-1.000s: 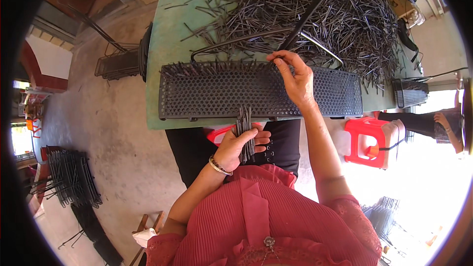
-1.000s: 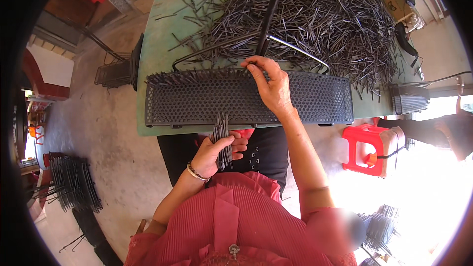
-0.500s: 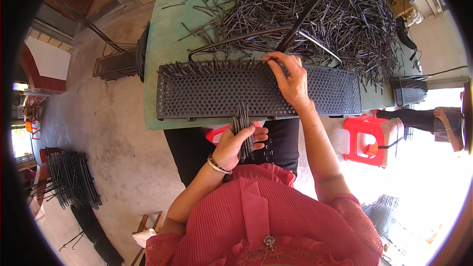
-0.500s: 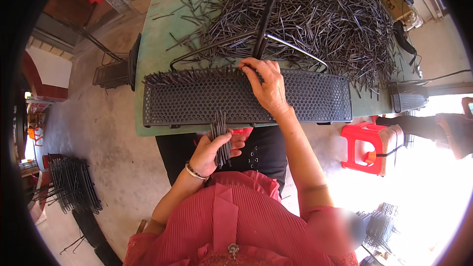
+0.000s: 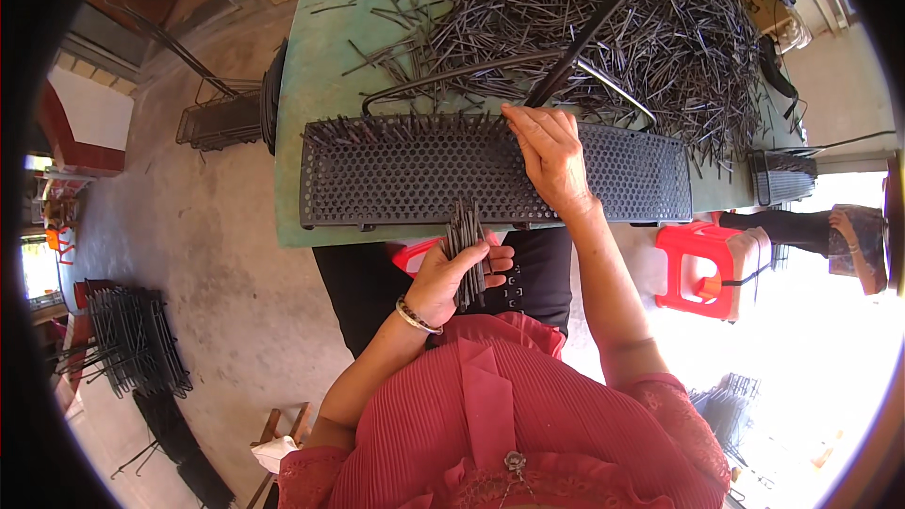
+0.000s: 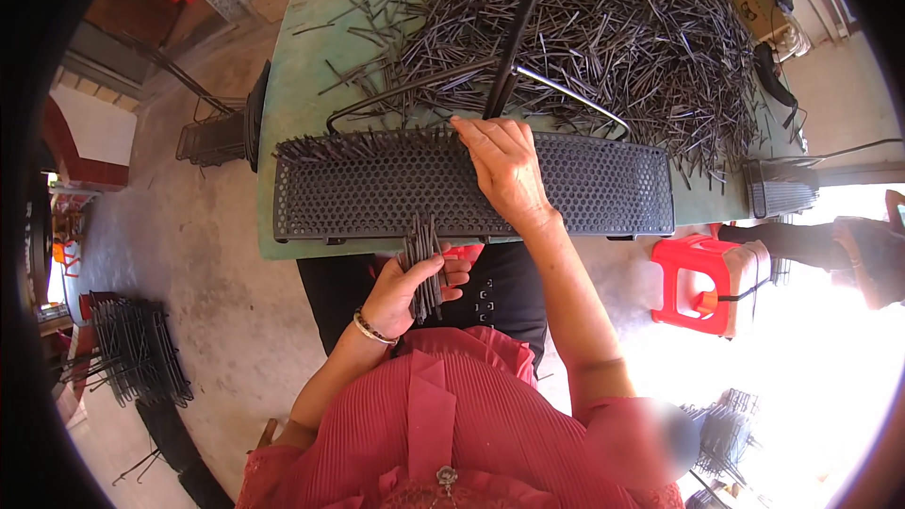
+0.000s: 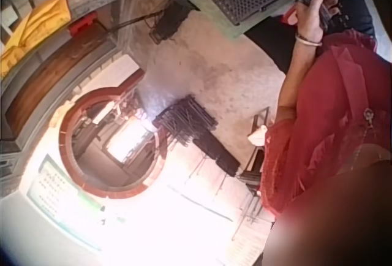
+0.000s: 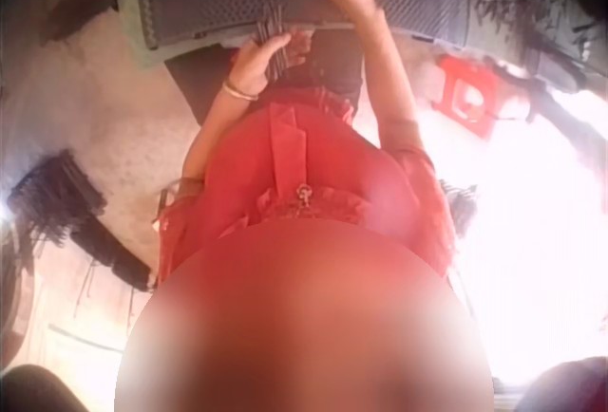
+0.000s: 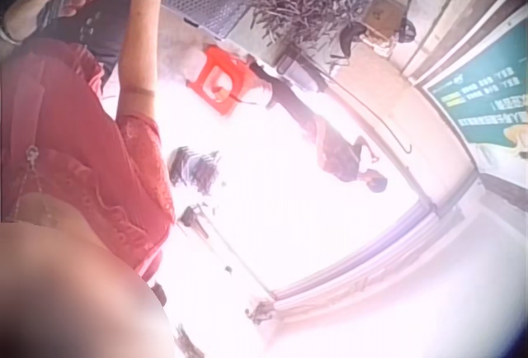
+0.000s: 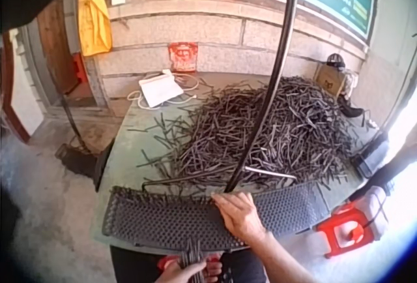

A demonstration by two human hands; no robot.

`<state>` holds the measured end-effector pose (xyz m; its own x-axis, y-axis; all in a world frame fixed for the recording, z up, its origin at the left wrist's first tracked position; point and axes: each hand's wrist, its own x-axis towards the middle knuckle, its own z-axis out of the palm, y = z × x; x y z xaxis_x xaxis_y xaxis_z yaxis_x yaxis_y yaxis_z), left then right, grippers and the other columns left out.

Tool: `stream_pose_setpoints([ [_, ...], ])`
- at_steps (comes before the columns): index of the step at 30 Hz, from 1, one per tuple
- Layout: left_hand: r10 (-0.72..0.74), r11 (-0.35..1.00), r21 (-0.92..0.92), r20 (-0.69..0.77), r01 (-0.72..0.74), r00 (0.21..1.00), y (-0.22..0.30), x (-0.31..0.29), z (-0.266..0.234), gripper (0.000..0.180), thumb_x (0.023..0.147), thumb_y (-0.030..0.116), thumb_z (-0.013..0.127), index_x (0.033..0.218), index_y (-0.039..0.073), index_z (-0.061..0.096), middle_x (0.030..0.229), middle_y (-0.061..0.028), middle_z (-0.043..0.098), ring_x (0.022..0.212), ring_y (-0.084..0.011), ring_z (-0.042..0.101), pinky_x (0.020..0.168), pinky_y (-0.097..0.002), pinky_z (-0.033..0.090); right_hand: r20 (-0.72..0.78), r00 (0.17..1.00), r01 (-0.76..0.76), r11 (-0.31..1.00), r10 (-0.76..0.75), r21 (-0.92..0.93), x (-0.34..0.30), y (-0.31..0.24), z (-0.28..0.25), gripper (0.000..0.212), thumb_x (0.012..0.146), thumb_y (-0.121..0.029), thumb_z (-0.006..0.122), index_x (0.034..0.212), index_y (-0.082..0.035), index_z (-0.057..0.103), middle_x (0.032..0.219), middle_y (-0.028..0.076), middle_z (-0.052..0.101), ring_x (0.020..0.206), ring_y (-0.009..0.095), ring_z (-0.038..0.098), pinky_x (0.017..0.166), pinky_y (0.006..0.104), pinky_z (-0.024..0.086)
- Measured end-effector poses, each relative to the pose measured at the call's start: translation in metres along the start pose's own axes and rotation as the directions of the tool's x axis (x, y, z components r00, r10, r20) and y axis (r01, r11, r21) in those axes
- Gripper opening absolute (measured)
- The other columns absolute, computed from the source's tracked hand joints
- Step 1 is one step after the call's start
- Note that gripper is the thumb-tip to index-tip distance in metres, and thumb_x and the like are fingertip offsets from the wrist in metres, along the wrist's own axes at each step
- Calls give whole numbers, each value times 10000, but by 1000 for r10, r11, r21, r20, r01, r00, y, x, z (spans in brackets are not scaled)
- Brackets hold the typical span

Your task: The person is manually inserting thin metal rods into a perforated metal plate.

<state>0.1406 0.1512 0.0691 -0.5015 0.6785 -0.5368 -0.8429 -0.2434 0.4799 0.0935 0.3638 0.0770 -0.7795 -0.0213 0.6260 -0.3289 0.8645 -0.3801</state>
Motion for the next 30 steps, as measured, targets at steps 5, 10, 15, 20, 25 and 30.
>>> stream_pose_setpoints([
  [5,30,999,41,24,-31,999,-3,0,-3,184,926,124,532,1077,29,576,1031,-146,641,910,-218,645,744,-339,557,35,999,-19,1000,19,3,6,-3,0,292,809,-14,575,1098,-24,612,1024,67,634,876,231,569,793,340,415],
  [10,47,997,56,27,-49,999,-4,2,-4,188,927,133,536,1076,27,578,1028,-142,642,897,-207,644,738,-331,555,51,999,9,998,-5,-65,6,-4,2,280,810,-13,581,1088,-17,613,1062,60,615,886,231,560,796,342,415],
  [15,41,996,81,65,-46,997,-2,1,-6,200,930,140,534,1092,29,574,1003,-124,645,852,-187,640,727,-319,556,-23,987,-154,979,158,135,-3,-22,-11,241,806,-55,642,1040,2,637,996,97,632,845,247,580,750,325,456],
  [20,59,994,82,118,-69,991,2,3,-2,217,930,132,532,1118,27,557,1009,-121,642,848,-185,641,720,-319,559,514,728,-662,660,454,355,-21,-60,-26,318,798,-153,711,1015,61,620,844,102,656,665,120,598,559,259,471],
  [25,72,990,114,121,-86,990,3,3,10,222,928,136,540,1122,27,552,1050,-137,633,902,-199,642,727,-322,561,673,541,-841,318,504,438,-34,-53,-29,246,823,-161,700,917,52,619,798,60,643,619,69,555,534,219,446],
  [30,30,995,-96,67,-23,997,0,5,11,229,926,157,550,1117,30,549,1085,-156,626,952,-225,638,759,-355,556,551,571,-793,237,608,561,-26,-41,-43,162,871,-122,641,964,5,602,780,14,628,621,56,547,550,194,437],
])
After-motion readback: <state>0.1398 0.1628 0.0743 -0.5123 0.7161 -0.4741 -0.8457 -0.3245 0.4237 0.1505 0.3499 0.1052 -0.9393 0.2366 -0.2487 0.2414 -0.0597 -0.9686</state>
